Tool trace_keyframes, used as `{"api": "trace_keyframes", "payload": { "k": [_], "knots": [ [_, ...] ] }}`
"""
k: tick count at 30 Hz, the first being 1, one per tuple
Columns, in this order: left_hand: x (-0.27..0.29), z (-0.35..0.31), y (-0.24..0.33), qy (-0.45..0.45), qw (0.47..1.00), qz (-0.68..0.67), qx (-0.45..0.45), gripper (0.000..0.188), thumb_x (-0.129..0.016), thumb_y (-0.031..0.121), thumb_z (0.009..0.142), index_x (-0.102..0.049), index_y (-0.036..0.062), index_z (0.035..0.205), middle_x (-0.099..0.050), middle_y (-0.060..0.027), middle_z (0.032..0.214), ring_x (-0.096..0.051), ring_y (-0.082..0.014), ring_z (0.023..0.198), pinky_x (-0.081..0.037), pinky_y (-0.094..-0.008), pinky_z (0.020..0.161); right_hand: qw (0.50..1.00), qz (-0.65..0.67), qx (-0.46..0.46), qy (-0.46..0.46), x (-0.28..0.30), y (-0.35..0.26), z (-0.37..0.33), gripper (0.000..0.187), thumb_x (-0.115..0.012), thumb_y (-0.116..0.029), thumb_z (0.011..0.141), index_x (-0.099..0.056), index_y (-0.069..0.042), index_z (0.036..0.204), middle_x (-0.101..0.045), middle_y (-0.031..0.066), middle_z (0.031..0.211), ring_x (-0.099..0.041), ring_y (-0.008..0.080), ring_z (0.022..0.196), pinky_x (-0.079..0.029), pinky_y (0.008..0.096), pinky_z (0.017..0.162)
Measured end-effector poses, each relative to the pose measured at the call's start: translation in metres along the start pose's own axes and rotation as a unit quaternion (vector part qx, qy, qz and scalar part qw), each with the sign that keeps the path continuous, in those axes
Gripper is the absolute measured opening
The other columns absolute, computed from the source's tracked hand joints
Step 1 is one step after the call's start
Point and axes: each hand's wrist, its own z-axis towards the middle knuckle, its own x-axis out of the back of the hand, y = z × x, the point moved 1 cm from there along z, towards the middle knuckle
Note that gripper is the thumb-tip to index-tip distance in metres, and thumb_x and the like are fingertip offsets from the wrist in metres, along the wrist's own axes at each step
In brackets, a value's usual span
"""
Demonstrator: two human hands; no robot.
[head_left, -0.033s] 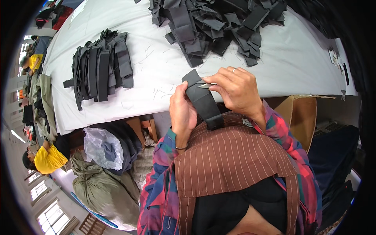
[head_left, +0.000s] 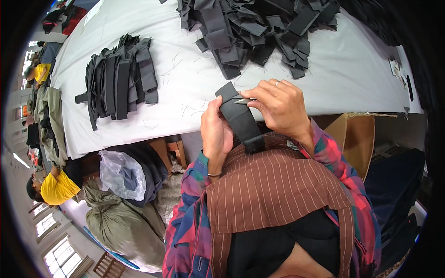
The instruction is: The person is trimming excess threads or fabric from black textile strips using thread snippers at a workbench.
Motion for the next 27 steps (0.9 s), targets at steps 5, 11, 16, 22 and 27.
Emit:
{"api": "trace_keyframes", "payload": {
  "k": [5, 11, 16, 22, 27],
  "knots": [
    [0.004, 0.001, -0.001, 0.001, 1.000, 0.004, 0.003, 0.030, -0.048, 0.022, 0.093, -0.057, -0.0042, 0.104, -0.063, -0.0118, 0.098, -0.061, -0.0189, 0.088, -0.051, -0.0332, 0.079, 1.000, -0.009, -0.008, 0.009, -0.007, -0.003, -0.001, 0.020, -0.071, -0.014, 0.072, -0.067, -0.013, 0.092, -0.058, 0.0004, 0.074, -0.053, 0.0205, 0.064, -0.038, 0.0324, 0.058],
    [0.006, 0.003, -0.004, 0.001, 1.000, -0.002, 0.011, 0.029, -0.049, 0.023, 0.093, -0.058, -0.0035, 0.103, -0.063, -0.0114, 0.097, -0.062, -0.0189, 0.088, -0.051, -0.0335, 0.079, 0.999, -0.035, -0.010, 0.020, -0.011, -0.003, -0.002, 0.014, -0.070, -0.016, 0.072, -0.065, -0.014, 0.085, -0.057, -0.0033, 0.073, -0.054, 0.0160, 0.065, -0.036, 0.0311, 0.056],
    [0.006, 0.002, -0.002, 0.001, 1.000, 0.004, 0.027, 0.030, -0.049, 0.023, 0.093, -0.058, -0.0037, 0.102, -0.064, -0.0109, 0.096, -0.062, -0.0193, 0.088, -0.051, -0.0337, 0.079, 1.000, -0.010, -0.027, 0.009, -0.012, 0.000, -0.006, 0.015, -0.070, -0.015, 0.074, -0.065, -0.012, 0.087, -0.058, -0.0015, 0.073, -0.055, 0.0186, 0.066, -0.039, 0.0314, 0.059],
    [0.001, -0.006, 0.001, -0.143, 0.983, 0.117, 0.019, 0.024, -0.054, 0.019, 0.095, -0.059, -0.0009, 0.108, -0.064, -0.0050, 0.097, -0.060, -0.0115, 0.087, -0.050, -0.0264, 0.075, 0.860, 0.427, -0.279, 0.000, -0.014, 0.013, -0.006, 0.019, -0.069, -0.011, 0.083, -0.067, -0.007, 0.101, -0.063, -0.0007, 0.081, -0.056, 0.0083, 0.072, -0.043, 0.0240, 0.065],
    [0.003, -0.011, -0.011, -0.182, 0.968, 0.164, -0.047, 0.037, -0.065, 0.000, 0.086, -0.051, -0.0006, 0.121, -0.060, -0.0043, 0.107, -0.058, -0.0080, 0.090, -0.049, -0.0202, 0.076, 0.868, 0.445, -0.220, -0.035, -0.014, 0.016, -0.009, 0.018, -0.066, 0.002, 0.078, -0.067, -0.003, 0.095, -0.061, 0.0011, 0.080, -0.055, 0.0072, 0.071, -0.043, 0.0221, 0.064]
  ]
}}
